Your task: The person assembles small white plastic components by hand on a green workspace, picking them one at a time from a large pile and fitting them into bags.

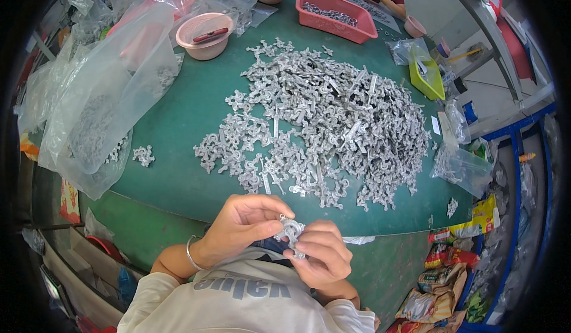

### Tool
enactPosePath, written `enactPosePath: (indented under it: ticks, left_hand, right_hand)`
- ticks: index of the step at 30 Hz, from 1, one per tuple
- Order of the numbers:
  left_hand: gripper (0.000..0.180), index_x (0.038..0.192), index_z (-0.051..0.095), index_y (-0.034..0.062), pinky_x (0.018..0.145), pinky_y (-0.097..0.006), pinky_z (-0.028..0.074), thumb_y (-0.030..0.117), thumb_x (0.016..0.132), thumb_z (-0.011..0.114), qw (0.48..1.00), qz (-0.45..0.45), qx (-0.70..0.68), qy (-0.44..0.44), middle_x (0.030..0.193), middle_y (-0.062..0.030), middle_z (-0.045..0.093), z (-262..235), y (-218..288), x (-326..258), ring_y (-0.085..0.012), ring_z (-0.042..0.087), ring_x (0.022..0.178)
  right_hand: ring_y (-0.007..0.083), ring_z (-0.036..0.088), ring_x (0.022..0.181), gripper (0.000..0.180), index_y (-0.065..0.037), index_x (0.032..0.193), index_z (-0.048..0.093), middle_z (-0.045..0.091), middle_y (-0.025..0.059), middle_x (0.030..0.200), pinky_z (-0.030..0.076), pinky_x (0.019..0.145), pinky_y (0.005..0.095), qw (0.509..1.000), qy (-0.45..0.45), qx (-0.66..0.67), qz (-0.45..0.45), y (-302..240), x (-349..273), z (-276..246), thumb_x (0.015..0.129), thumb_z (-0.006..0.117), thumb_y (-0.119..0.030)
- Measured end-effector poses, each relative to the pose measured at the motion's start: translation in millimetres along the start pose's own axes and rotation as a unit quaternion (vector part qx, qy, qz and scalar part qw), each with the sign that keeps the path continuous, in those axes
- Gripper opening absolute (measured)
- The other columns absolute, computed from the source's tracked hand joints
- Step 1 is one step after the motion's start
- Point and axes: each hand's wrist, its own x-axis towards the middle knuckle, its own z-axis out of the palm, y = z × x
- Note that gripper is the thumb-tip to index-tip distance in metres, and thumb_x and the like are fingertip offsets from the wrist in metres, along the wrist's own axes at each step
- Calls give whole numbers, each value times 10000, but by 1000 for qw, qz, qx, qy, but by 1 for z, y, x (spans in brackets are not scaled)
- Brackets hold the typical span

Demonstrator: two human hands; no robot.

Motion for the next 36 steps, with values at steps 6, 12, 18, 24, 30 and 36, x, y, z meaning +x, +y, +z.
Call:
enactPosePath:
  ticks: [6, 12, 18, 24, 30, 36]
  left_hand:
    - [198, 1034, 567, -63, 765, -232, 462, -41, 841, 527, 1000, 7, -7, 2, 990, -67, 573, 5, 1, 1, -100, 565, 880]
    - [195, 1036, 572, -55, 751, -224, 443, -26, 846, 537, 1000, 6, -21, -11, 1012, -64, 553, 5, 2, 0, -82, 533, 864]
    - [193, 1034, 576, -53, 733, -218, 432, -19, 848, 539, 1000, 0, -9, -12, 1010, -60, 545, 4, 1, 0, -72, 517, 844]
    - [190, 1037, 574, -59, 750, -222, 437, 11, 866, 532, 1000, -10, -8, -13, 997, -55, 557, 4, -1, 0, -75, 532, 858]
    - [203, 1049, 570, -62, 792, -234, 450, 39, 877, 534, 999, -24, -20, -6, 1002, -65, 579, 2, -2, -1, -94, 553, 896]
    - [202, 1048, 567, -65, 788, -248, 462, 39, 878, 531, 999, -24, -26, -1, 997, -75, 582, 0, -5, -2, -107, 563, 894]
  right_hand:
    - [246, 564, 690, 333, -8, 882, 575, 604, 103, 773, 460, 617, 354, 1000, -10, -2, -9, 2, -4, -2, 615, 773, 11]
    - [250, 564, 695, 353, -21, 898, 573, 602, 101, 780, 461, 611, 350, 1000, -11, -8, -18, 2, -5, -2, 610, 774, 19]
    - [250, 563, 697, 351, -23, 905, 573, 604, 101, 780, 462, 609, 347, 999, -20, -16, -26, 1, -4, -3, 619, 773, 9]
    - [247, 561, 698, 347, -21, 903, 571, 604, 101, 776, 462, 611, 340, 1000, -18, -8, -22, 1, -7, -4, 623, 775, -1]
    - [243, 557, 692, 357, -15, 909, 562, 601, 107, 766, 457, 607, 332, 1000, 3, 4, -12, 3, -7, -3, 614, 760, 22]
    - [245, 557, 691, 348, -12, 918, 557, 603, 117, 741, 459, 611, 330, 1000, 13, 15, 2, 2, -7, -2, 626, 741, 29]
